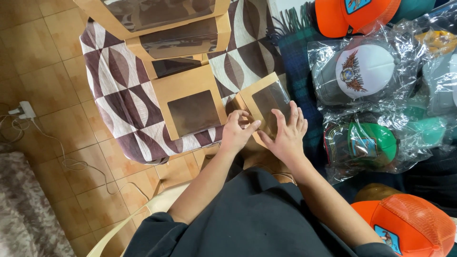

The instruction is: The person assembles a cardboard box with a clear window, places an orange cap inside, and sets the box on a shelf. They then pick up another orange cap, brush it with a wooden brush, and use a handheld steamer to steam the cap's surface.

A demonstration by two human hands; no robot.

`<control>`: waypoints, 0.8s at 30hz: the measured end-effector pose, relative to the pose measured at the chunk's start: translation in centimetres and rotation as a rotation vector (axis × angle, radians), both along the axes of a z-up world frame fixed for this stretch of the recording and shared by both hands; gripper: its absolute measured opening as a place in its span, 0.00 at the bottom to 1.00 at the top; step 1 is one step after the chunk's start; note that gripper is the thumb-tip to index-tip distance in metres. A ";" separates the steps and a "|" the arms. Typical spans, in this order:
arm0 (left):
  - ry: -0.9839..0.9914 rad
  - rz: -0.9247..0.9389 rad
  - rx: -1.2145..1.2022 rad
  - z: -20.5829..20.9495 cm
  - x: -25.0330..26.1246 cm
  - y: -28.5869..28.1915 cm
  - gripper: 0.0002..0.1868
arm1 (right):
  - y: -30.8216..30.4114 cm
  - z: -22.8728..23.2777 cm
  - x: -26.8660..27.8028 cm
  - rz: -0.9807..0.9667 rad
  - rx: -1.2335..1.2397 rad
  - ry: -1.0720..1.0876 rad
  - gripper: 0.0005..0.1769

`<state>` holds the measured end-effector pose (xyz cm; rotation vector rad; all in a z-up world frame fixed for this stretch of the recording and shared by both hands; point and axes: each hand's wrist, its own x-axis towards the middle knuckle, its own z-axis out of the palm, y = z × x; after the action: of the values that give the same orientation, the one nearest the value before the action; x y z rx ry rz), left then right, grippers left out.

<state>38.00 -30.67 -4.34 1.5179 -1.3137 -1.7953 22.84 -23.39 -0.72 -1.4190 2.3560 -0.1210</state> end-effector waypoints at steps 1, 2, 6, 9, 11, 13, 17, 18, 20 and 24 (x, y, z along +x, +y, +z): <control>0.000 0.001 0.000 0.1 -0.1 0.0 0.26 | -0.2 0.0 0.0 0.001 0.000 0.000 0.41; -0.032 -0.010 -0.005 0.1 -0.2 0.0 0.27 | -0.2 0.0 0.1 0.010 -0.008 0.023 0.43; -0.083 -0.047 0.007 -0.1 -0.4 -0.2 0.25 | -1.3 0.2 0.1 0.034 -0.039 0.042 0.42; -0.092 -0.086 0.088 1.4 -0.1 -0.3 0.23 | -2.0 0.7 0.1 -0.023 0.027 -0.026 0.45; -0.093 -0.097 0.116 2.0 0.0 -0.4 0.22 | -2.5 0.9 0.2 -0.029 0.044 -0.021 0.47; -0.094 -0.114 0.146 2.2 0.1 -0.2 0.22 | -2.7 1.0 0.3 -0.040 0.064 -0.014 0.50; -0.100 -0.115 0.145 2.3 0.0 -0.2 0.21 | -3.7 1.1 0.4 -0.045 0.139 0.045 0.58; -0.105 -0.116 0.138 2.3 0.1 -0.1 0.21 | -3.7 1.1 0.5 -0.039 0.161 0.059 0.59; -0.101 -0.122 0.125 2.3 0.0 -0.1 0.21 | -3.7 1.8 0.7 -0.044 0.148 0.048 0.57; -0.088 -0.103 0.119 1.6 0.0 -0.1 0.20 | -3.0 2.0 0.5 -0.054 0.069 -0.011 0.54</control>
<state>38.01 -30.74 -2.76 1.6370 -1.3708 -1.9209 23.35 -26.41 1.31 -1.3204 2.3666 -0.0612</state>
